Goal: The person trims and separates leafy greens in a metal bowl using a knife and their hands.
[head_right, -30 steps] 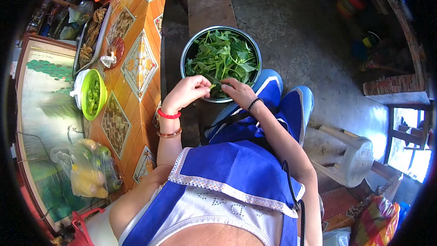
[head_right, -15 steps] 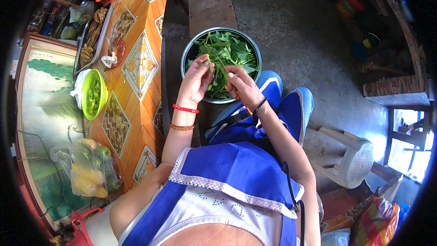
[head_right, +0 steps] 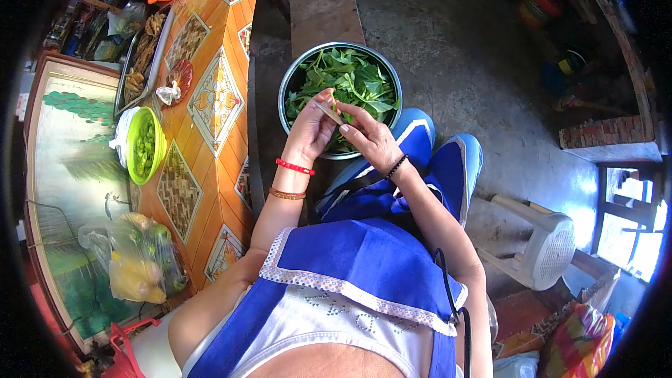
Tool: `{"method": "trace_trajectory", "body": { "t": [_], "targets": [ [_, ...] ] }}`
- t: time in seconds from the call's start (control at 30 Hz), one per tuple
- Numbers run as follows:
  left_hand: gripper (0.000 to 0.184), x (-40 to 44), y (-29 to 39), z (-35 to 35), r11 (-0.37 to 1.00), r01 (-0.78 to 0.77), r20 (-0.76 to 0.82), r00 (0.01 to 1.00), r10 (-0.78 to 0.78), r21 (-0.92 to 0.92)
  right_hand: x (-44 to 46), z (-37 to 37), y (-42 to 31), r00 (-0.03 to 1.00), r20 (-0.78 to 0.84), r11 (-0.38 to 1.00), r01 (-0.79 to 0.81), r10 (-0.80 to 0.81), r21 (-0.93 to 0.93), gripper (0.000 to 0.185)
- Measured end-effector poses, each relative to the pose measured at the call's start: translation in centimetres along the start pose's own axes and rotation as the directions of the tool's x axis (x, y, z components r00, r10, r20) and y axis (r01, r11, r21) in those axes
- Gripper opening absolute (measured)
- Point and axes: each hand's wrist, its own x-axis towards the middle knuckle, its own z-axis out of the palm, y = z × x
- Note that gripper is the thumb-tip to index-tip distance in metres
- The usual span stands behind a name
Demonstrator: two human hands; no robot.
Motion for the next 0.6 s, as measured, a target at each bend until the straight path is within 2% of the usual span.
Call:
{"method": "trace_trajectory", "body": {
  "t": [0.17,0.37,0.6],
  "targets": [
    [0.024,0.37,-0.25,-0.84,1.0,-0.005,0.019,1.0,0.005,-0.002,0.05,0.28,0.28,1.0,-0.01,0.999,0.024,-0.024,-0.047,0.043],
    [0.029,0.17,-0.2,-0.48,1.0,0.003,0.038,0.999,-0.003,0.015,0.11,0.33,0.54,0.999,-0.028,1.0,0.016,-0.017,-0.004,0.042],
    [0.026,0.05,-0.08,-0.12,1.0,-0.005,0.04,0.999,0.004,0.02,0.14,0.28,0.67,1.0,-0.025,1.0,-0.006,0.006,0.004,0.043]
  ]
}}
